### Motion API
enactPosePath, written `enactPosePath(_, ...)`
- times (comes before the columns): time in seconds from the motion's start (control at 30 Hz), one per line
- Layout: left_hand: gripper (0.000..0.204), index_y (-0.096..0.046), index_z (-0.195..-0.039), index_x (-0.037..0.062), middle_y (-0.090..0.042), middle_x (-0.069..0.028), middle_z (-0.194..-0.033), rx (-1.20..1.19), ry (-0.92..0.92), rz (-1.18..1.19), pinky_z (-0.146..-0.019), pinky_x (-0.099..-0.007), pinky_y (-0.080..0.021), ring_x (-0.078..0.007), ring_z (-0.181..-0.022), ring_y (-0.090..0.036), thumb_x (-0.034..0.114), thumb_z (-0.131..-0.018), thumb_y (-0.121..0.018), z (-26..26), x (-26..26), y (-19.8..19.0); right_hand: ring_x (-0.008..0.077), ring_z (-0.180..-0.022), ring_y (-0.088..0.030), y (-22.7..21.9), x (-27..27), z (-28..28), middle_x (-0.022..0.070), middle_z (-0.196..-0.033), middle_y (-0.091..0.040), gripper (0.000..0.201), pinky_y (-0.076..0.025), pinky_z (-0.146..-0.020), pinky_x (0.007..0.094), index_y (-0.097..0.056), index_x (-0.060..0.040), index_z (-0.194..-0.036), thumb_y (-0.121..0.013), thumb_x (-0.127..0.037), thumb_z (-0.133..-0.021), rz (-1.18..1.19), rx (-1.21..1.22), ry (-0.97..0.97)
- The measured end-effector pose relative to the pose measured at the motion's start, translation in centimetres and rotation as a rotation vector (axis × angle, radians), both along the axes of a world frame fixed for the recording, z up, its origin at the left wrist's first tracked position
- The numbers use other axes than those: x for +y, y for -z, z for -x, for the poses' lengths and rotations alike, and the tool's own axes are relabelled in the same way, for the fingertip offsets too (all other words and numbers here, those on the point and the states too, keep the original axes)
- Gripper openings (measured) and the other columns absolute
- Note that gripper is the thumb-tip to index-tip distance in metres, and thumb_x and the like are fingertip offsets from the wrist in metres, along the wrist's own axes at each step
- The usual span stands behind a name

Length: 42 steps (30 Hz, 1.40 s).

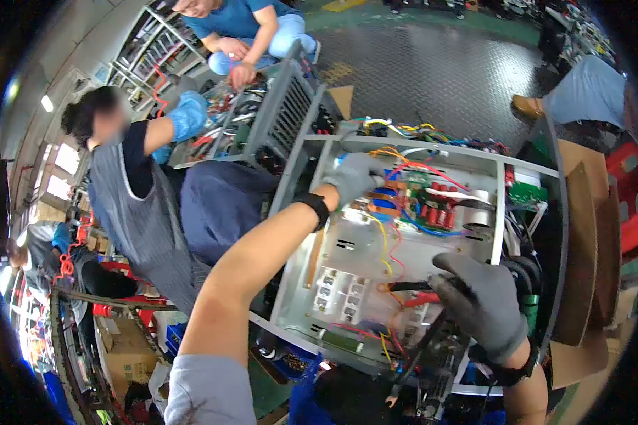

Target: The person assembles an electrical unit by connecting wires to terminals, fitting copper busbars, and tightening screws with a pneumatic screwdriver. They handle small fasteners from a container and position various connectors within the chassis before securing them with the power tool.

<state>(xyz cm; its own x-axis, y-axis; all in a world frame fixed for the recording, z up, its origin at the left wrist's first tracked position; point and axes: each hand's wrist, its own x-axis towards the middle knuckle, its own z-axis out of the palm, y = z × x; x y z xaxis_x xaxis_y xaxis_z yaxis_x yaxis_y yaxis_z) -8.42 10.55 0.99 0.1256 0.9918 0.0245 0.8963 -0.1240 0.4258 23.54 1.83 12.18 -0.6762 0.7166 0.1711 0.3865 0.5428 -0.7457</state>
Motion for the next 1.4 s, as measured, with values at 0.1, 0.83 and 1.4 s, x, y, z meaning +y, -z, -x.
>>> enactPosePath(0.1,0.017,-0.071,-0.083,0.0061,-0.068,-0.0158,-0.08,0.141,-0.047,0.021,-0.07,-0.0404,-0.051,-0.0312,-0.077,-0.066,0.021,-0.075,-0.071,-0.6,-0.2,-1.0,0.0339,-0.07,-0.063,-0.4,0.6,0.0,0.0164,-0.077,-0.063,0.024,-0.049,-0.062,0.0383,-0.064,-0.0036,-0.101,-0.067,-0.017,-0.082,-0.043,-0.025,-0.024)
enactPosePath(0.83,0.017,-0.072,-0.089,0.0054,-0.069,-0.017,-0.083,0.074,-0.042,0.072,-0.072,-0.0389,-0.052,-0.0322,-0.078,-0.066,0.018,-0.077,-0.07,-0.3,0.1,-0.5,0.0327,-0.075,-0.067,9.2,10.0,14.7,0.016,-0.082,-0.068,0.021,-0.053,-0.064,0.045,-0.07,-0.0085,-0.09,-0.06,-0.026,-0.082,-0.386,-0.724,0.004)
enactPosePath(1.4,0.015,-0.073,-0.083,0.0071,-0.067,-0.0197,-0.086,0.267,-0.052,-0.02,-0.079,-0.0434,-0.051,-0.0364,-0.087,-0.065,0.018,-0.075,-0.066,-1.6,0.2,0.7,0.0307,-0.074,-0.068,9.6,9.8,14.5,0.0164,-0.081,-0.068,0.019,-0.053,-0.061,0.0434,-0.071,-0.0092,-0.086,-0.061,-0.024,-0.081,-0.472,-0.738,0.089)
